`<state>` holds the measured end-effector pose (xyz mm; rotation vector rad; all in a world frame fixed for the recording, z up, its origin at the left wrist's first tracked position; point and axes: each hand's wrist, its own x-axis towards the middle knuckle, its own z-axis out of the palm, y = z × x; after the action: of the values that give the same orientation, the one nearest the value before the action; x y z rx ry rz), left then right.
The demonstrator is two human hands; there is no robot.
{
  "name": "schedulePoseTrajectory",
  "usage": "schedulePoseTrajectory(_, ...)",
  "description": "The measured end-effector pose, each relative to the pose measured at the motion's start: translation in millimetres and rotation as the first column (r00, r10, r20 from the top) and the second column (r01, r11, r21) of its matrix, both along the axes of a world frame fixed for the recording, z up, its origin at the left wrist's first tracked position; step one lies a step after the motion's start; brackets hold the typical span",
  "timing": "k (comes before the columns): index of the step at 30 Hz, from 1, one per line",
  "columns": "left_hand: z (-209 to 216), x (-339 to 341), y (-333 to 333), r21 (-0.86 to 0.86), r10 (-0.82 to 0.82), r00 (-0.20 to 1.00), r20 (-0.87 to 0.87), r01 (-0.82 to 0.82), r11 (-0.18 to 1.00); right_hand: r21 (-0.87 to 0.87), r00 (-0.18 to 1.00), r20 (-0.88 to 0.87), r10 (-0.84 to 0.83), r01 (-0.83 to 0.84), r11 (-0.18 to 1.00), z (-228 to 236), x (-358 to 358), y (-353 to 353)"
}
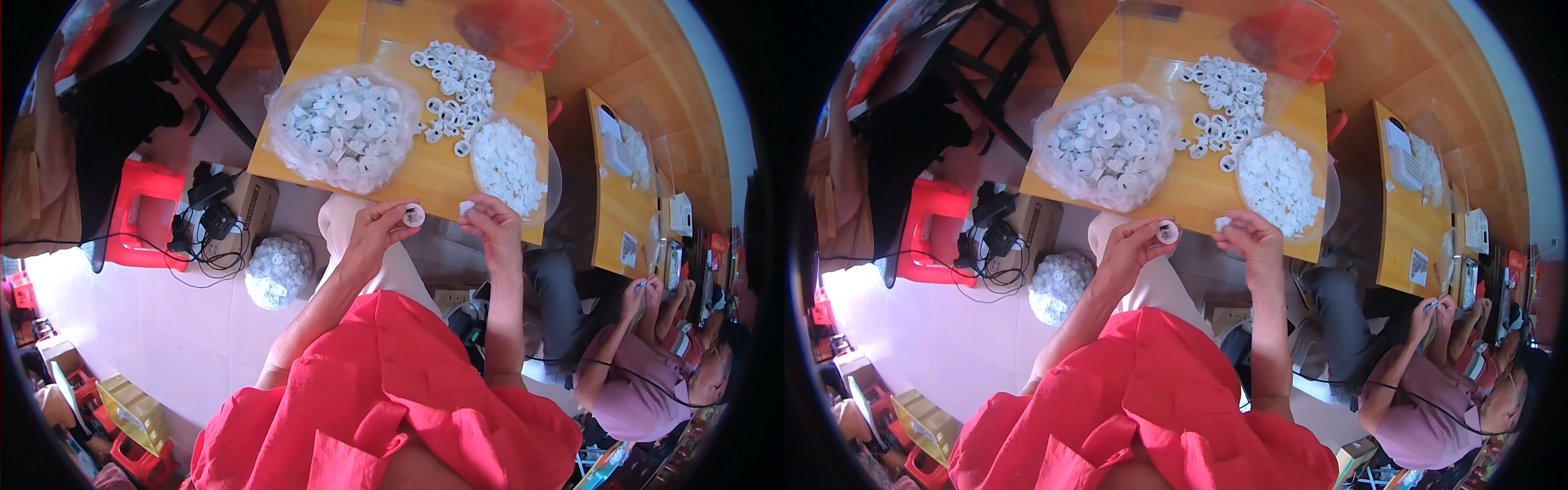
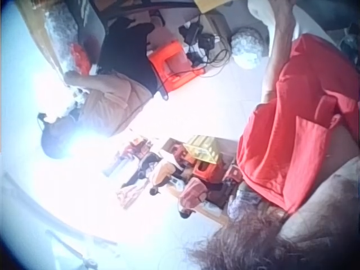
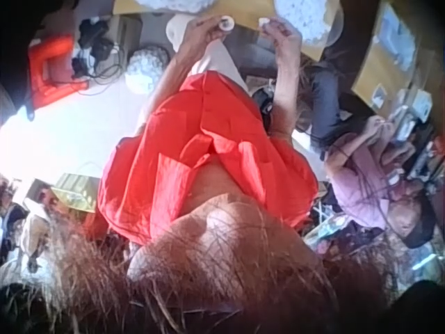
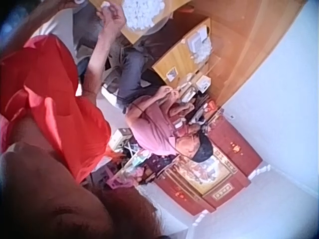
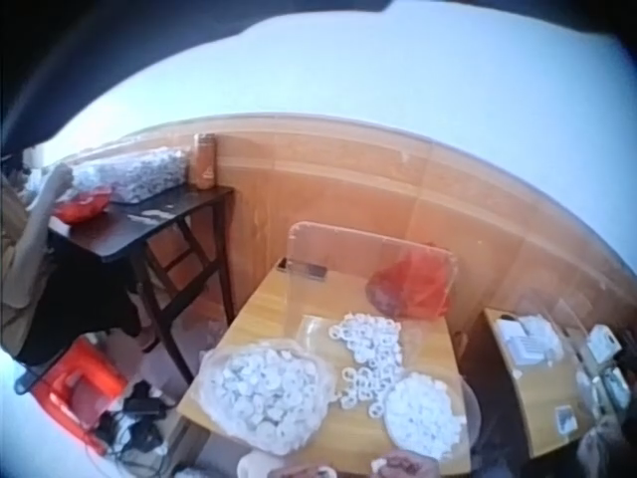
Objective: The person assembles small plastic components by picking up plastic housings and inner parts from trays on the table and fitting them together by hand.
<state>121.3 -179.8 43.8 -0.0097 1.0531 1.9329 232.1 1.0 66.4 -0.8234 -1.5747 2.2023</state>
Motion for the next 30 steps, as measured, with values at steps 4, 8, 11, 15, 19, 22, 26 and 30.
schedulePoseTrajectory(4,4.8,0.8,-0.7,-0.030,-0.018,1.000,-0.003,0.018,0.999,-0.054,0.996,-0.016,0.085,-0.086,0.995,8.1,-4.7,-24.0)
schedulePoseTrajectory(8,8.6,3.2,-3.9,-0.026,-0.037,0.999,-0.020,0.036,0.999,-0.091,0.986,-0.064,0.153,-0.159,0.983,8.2,-5.0,-30.7)
schedulePoseTrajectory(11,8.7,5.4,-4.0,-0.063,-0.042,0.998,-0.056,0.039,0.997,-0.114,0.984,-0.078,0.161,-0.169,0.979,8.1,-5.1,-32.8)
schedulePoseTrajectory(15,7.5,6.4,-4.9,-0.055,-0.048,0.995,-0.084,0.044,0.998,-0.152,0.983,-0.103,0.150,-0.165,0.975,5.6,-3.7,-34.0)
schedulePoseTrajectory(19,6.5,6.7,-5.8,-0.053,-0.045,0.995,-0.089,0.041,0.998,-0.188,0.981,-0.120,0.152,-0.173,0.967,4.1,-2.5,-33.8)
schedulePoseTrajectory(22,5.7,7.2,-6.1,-0.059,-0.046,0.995,-0.083,0.041,0.997,-0.188,0.985,-0.087,0.152,-0.166,0.968,5.1,-1.4,-35.2)
schedulePoseTrajectory(26,4.3,7.9,-5.4,-0.055,-0.044,0.995,-0.087,0.039,0.998,-0.110,0.987,-0.077,0.141,-0.149,0.983,10.6,-1.2,-40.3)
schedulePoseTrajectory(30,4.3,8.2,-4.5,-0.056,-0.054,0.995,-0.081,0.049,0.997,-0.035,0.981,-0.117,0.154,-0.159,0.987,11.7,-0.2,-42.8)
